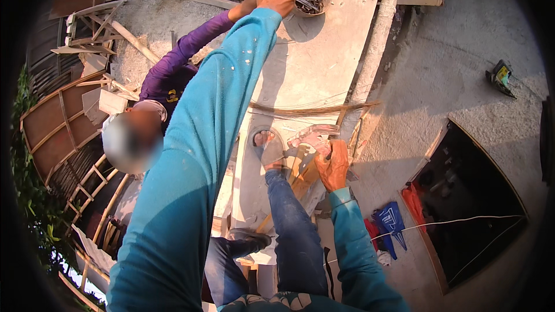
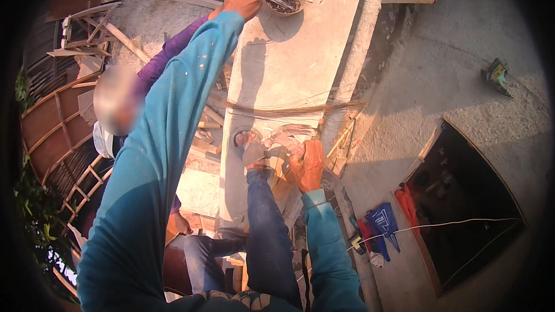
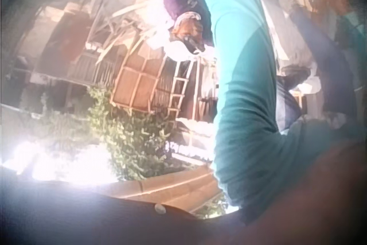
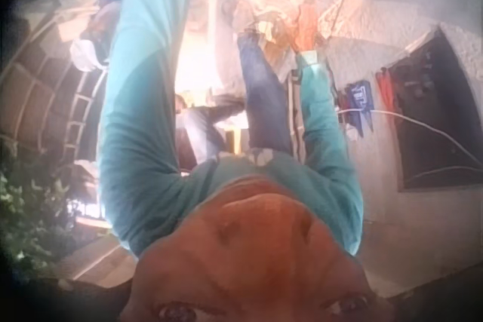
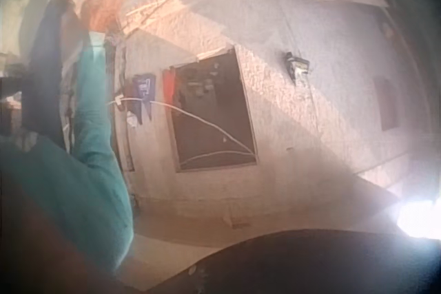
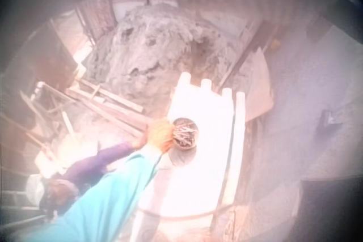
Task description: The person secures long bamboo poles to a wooden frame using wire and pliers. They repeatedly wrap wire around the poles, twist it tight, and trim excess wire while standing on a construction platform.
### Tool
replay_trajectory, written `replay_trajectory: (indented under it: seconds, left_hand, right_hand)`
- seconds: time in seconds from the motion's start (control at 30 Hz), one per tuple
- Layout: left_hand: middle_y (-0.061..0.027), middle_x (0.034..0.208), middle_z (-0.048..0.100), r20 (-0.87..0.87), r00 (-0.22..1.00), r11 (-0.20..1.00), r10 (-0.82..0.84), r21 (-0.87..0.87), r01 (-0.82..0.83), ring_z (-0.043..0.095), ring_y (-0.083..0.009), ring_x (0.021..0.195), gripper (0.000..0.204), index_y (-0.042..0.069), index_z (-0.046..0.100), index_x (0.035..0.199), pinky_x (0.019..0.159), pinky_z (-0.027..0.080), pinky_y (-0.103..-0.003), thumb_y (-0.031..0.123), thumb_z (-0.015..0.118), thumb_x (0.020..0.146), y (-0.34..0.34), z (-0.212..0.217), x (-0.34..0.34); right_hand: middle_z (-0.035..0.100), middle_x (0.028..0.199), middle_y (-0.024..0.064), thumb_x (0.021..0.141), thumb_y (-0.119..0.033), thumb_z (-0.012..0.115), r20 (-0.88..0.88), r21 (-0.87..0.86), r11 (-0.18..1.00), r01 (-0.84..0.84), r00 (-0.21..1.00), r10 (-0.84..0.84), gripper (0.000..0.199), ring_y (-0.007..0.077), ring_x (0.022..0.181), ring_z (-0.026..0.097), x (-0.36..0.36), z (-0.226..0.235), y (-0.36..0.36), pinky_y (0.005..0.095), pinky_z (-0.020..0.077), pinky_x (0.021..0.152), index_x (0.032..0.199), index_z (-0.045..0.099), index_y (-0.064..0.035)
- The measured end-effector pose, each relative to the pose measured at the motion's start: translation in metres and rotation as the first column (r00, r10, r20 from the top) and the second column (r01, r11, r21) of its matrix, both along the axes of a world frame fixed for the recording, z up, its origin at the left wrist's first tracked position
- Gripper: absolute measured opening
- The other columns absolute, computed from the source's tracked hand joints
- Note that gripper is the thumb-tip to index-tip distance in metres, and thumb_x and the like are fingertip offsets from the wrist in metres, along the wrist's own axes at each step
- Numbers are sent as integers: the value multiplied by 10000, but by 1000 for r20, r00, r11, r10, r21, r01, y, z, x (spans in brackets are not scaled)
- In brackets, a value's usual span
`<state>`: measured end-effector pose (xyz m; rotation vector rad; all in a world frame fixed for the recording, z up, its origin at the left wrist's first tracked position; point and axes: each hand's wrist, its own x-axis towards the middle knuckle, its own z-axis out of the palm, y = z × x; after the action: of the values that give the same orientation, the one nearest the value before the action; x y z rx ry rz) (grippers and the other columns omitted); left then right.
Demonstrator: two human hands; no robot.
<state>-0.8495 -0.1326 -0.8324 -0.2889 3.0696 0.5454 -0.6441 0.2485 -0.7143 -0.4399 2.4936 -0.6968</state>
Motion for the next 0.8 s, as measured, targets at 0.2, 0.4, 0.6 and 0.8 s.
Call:
replay_trajectory:
  seconds: [0.2,0.4,0.6,0.8]
  left_hand:
    - [-77,865,707,189,883,518,430,750,-412,648,-140,756,258,19,722,1020,714,530,-307,227,720,867,50,93,87]
    - [-51,911,658,372,843,291,388,819,-495,589,-143,817,176,33,648,1035,777,488,-320,157,668,911,123,282,250]
    - [-211,1089,635,59,889,520,454,793,-318,613,-378,1042,291,-28,615,1098,867,496,-441,81,672,834,199,417,360]
    - [-178,986,580,-198,779,618,595,732,-286,579,-382,924,256,0,593,1088,827,482,-452,159,651,895,211,474,422]
  right_hand:
    - [554,801,180,700,-108,701,209,114,935,337,912,-354,293,377,723,563,36,94,16,447,467,682,902,515,-5]
    - [627,878,89,786,-121,787,303,-54,895,442,862,-407,360,162,763,570,4,218,-25,326,476,679,1067,599,2]
    - [640,931,66,826,-77,735,339,-351,914,205,937,-81,326,128,763,573,21,330,-85,287,480,649,1099,613,51]
    - [659,892,147,787,-142,790,241,-413,906,-97,947,211,399,265,789,624,79,441,-116,391,494,746,1069,605,69]
